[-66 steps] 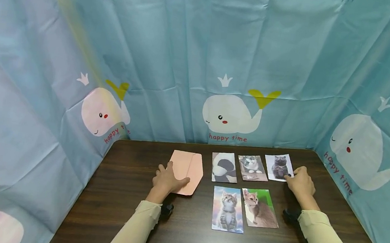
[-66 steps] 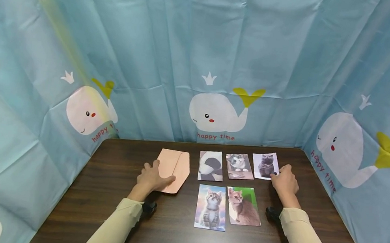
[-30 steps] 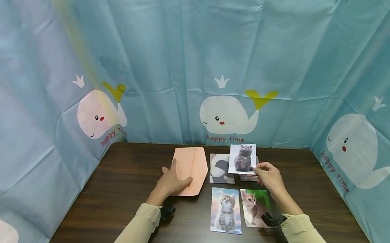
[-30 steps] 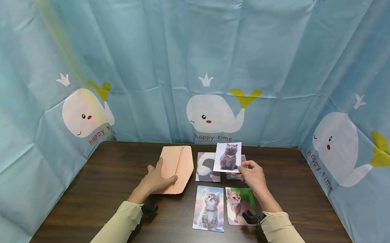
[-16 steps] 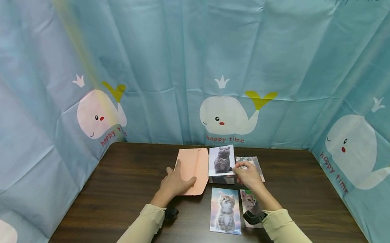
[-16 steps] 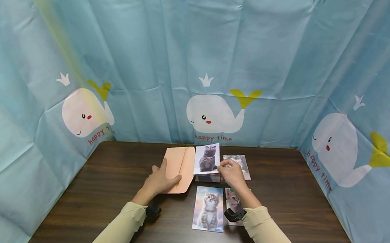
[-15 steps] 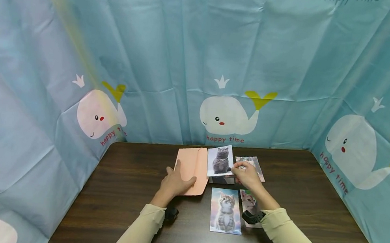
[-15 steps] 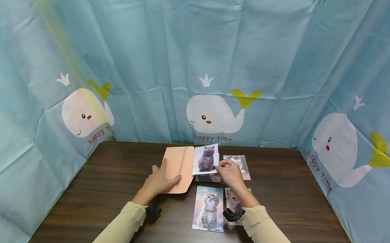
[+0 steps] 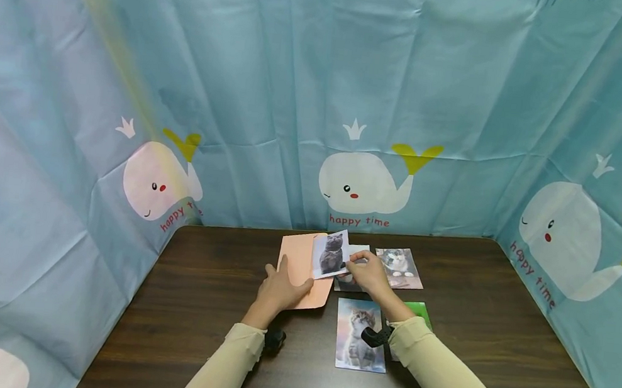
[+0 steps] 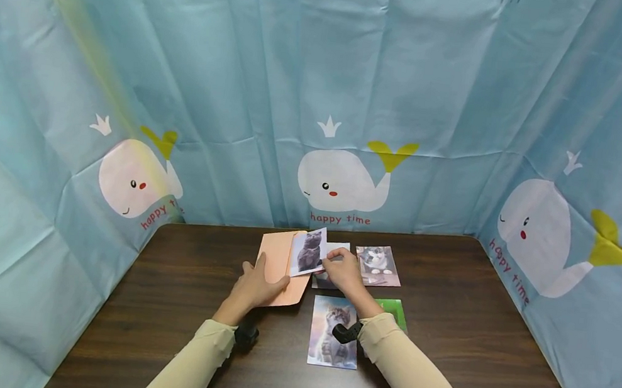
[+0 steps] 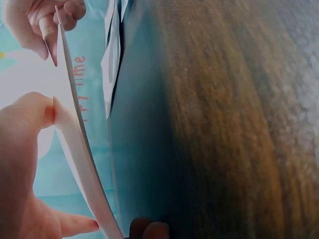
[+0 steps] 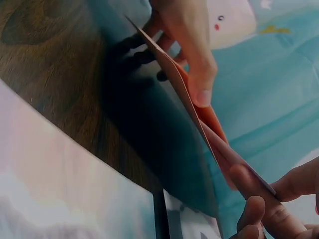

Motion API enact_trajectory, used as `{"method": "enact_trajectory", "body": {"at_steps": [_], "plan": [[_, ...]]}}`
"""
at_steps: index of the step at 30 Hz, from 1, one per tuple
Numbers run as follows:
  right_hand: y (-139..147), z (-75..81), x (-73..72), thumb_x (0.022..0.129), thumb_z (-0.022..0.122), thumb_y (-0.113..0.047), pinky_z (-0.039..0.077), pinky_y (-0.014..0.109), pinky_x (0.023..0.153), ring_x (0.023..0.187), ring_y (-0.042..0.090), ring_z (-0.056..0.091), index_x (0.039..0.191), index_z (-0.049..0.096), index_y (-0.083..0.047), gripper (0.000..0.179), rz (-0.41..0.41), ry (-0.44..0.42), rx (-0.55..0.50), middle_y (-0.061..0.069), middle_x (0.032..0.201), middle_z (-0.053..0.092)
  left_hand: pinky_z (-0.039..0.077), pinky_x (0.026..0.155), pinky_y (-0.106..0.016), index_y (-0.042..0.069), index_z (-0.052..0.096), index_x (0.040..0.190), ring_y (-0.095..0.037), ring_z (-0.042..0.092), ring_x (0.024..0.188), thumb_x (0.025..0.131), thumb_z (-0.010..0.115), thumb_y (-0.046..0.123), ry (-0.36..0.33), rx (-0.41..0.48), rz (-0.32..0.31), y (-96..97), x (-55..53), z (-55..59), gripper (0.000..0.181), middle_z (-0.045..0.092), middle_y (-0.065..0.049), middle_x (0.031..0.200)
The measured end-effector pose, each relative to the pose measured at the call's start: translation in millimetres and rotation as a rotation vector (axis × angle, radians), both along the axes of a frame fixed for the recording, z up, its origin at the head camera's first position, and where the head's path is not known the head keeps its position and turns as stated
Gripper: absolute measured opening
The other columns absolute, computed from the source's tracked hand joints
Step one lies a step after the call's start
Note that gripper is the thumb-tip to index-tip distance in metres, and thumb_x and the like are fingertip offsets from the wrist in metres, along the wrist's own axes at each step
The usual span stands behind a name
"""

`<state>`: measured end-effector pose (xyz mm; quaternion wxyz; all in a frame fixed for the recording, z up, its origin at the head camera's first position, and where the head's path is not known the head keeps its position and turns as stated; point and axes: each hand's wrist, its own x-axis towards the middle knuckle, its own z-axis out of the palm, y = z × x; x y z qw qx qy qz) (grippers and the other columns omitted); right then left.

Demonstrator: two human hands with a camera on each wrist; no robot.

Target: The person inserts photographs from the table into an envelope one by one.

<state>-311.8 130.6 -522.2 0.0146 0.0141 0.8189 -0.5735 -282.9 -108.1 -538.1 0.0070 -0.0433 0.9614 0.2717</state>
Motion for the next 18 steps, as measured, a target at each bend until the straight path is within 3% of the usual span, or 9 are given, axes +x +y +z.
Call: {"method": "enact_trajectory", "body": {"at_steps": [9, 14, 18], "plan": [[-27.4, 0.9, -4.6, 0.094, 0.067, -0.018, 0.040, 0.027, 0.048, 0.068, 0.045, 0.068, 0.109, 0.066, -0.004, 0.020, -0.004, 0.044, 0.025, 0.024, 0.081, 0.072, 0.052, 0.084, -0.055, 0.007, 0.026, 0.159, -0.048, 0.062, 0.094, 0.079, 0.063, 0.071, 0.019, -0.031, 0.013, 0.4, 0.1, -2.3, 0.108, 0.039, -0.032, 0.133], [-37.7, 0.9, -6.7, 0.092, 0.067, -0.018, 0.040, 0.026, 0.049, 0.059, 0.030, 0.066, 0.109, 0.066, -0.003, 0.023, 0.003, 0.066, 0.076, 0.015, 0.074, 0.072, 0.051, 0.085, -0.055, 0.008, 0.025, 0.159, -0.047, 0.061, 0.095, 0.079, 0.062, 0.072, 0.005, -0.036, 0.012, 1.3, -0.7, -1.8, 0.109, 0.038, -0.031, 0.133], [-44.1, 0.0, -11.1, 0.092, 0.068, -0.018, 0.043, 0.027, 0.052, 0.060, 0.015, 0.061, 0.106, 0.067, -0.004, 0.020, 0.020, 0.092, 0.118, 0.008, 0.082, 0.074, 0.051, 0.085, -0.056, 0.006, 0.026, 0.158, -0.048, 0.061, 0.095, 0.079, 0.062, 0.071, 0.013, -0.027, 0.007, 1.6, -2.6, 0.4, 0.109, 0.038, -0.033, 0.133]]}}
